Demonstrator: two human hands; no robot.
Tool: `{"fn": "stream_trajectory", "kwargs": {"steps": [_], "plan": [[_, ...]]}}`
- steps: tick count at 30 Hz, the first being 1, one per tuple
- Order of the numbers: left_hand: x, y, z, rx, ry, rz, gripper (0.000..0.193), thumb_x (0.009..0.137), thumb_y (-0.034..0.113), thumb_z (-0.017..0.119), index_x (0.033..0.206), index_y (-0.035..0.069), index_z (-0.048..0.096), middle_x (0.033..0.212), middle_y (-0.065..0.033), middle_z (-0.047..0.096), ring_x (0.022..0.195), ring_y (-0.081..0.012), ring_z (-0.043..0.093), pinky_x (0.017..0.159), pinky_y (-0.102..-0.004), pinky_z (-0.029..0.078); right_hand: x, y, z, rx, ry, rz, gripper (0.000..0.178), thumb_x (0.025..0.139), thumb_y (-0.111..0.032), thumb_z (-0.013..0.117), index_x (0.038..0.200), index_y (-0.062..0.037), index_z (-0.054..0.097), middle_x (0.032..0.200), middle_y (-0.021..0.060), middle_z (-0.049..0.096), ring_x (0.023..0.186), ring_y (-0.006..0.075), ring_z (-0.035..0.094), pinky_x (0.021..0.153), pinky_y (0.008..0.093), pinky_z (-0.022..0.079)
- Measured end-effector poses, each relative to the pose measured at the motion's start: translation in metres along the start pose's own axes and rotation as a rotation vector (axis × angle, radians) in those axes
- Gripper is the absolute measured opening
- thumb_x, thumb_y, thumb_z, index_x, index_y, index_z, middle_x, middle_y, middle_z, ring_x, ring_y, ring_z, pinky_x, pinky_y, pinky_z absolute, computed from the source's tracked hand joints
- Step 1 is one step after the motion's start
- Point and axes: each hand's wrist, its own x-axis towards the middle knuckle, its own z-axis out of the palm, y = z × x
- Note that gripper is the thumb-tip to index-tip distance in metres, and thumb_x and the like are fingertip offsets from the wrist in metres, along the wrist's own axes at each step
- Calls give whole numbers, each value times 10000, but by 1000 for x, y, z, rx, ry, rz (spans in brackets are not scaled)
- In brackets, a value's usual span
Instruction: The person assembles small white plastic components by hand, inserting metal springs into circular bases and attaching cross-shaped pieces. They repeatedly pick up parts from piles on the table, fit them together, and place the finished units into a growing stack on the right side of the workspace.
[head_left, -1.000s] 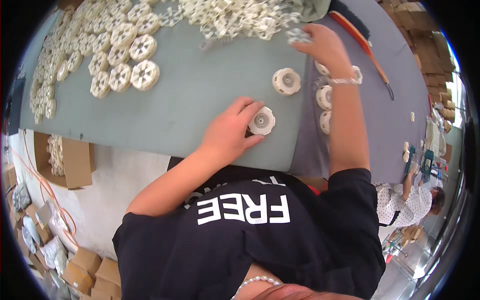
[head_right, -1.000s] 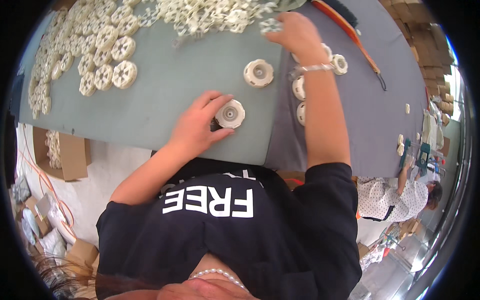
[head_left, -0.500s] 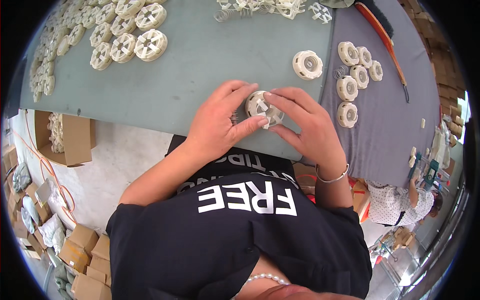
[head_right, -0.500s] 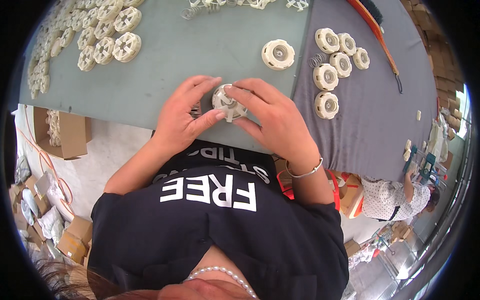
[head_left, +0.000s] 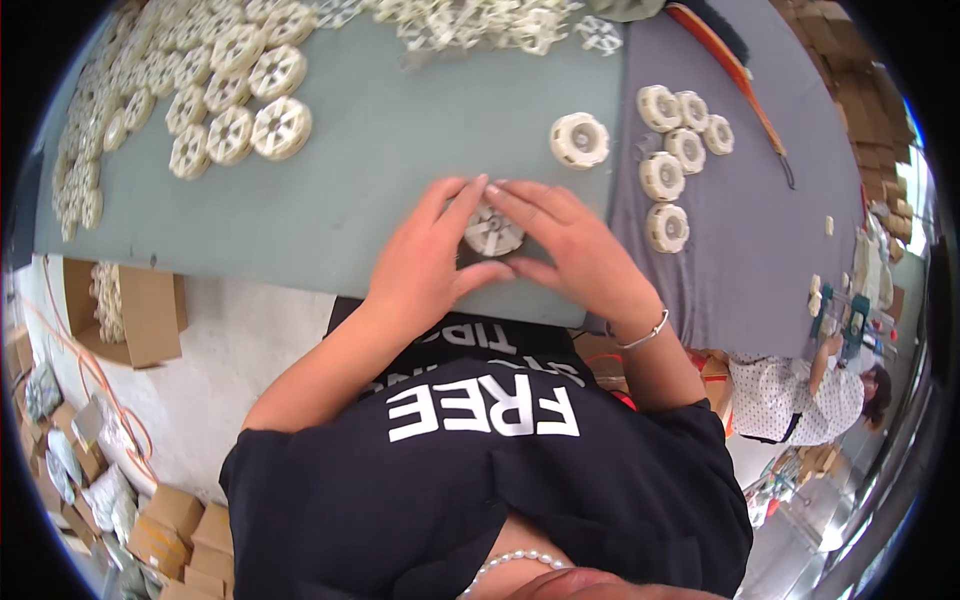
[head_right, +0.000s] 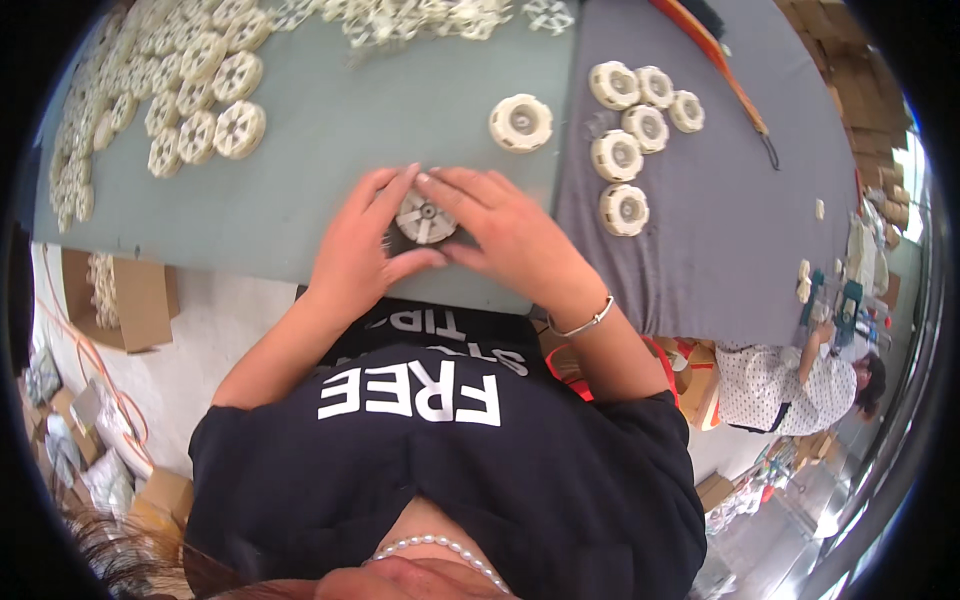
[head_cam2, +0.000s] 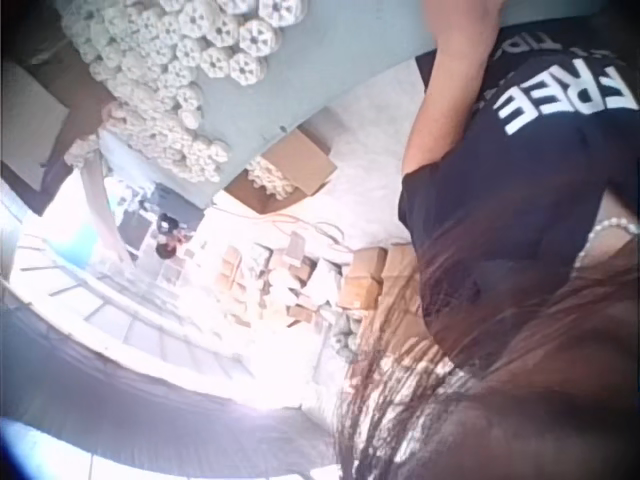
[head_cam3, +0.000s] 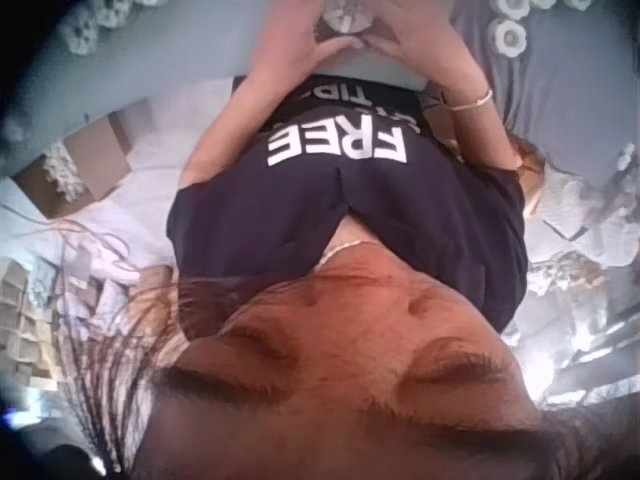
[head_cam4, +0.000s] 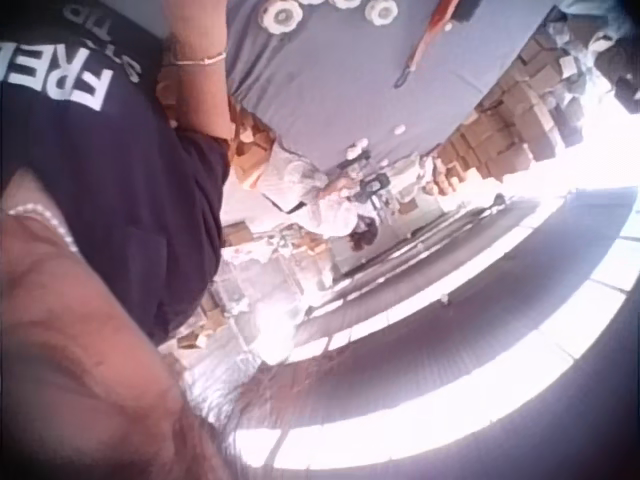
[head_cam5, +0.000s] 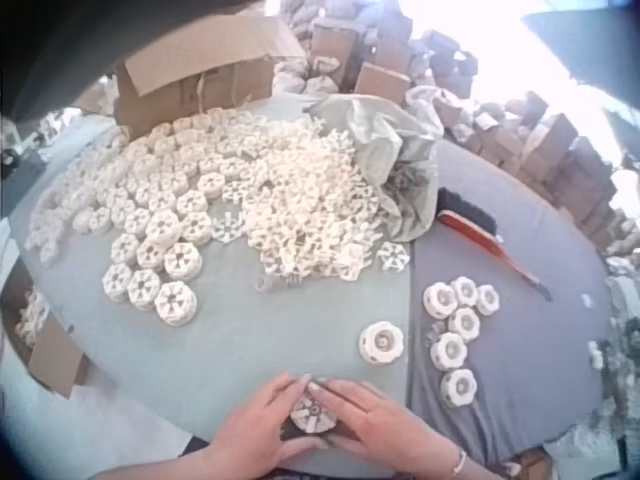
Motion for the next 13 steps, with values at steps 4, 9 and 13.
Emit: {"fn": "stream_trajectory", "kwargs": {"steps": [4, 9, 13], "plan": [[5, -21, -20, 154, 22, -116, 710, 852, 253, 882, 1475, 61, 602, 1366, -154, 626, 1245, -370, 615, 1059, -457, 504, -15, 6, -36, -22, 120, 134, 527, 856, -121, 823, 1369, -115, 701, 1372, 105, 679, 1253, 338, 636, 1059, 446, 526], [35, -13, -40, 261, 445, 18, 536, 891, 219, 851, 1379, 73, 686, 1313, -161, 654, 1225, -356, 617, 1058, -415, 494, -19, 77, -83, -526, 327, 243, 334, 857, -106, 803, 1189, -104, 766, 1201, 63, 742, 1166, 292, 661, 1003, 420, 538], [60, 9, -10, 129, 162, 112, 507, 932, 299, 819, 1379, 110, 675, 1360, -161, 616, 1231, -340, 637, 981, -439, 546, -9, 93, -89, -481, 319, 212, 339, 852, -114, 813, 1188, -107, 770, 1199, 46, 742, 1132, 275, 661, 1001, 392, 543]]}}
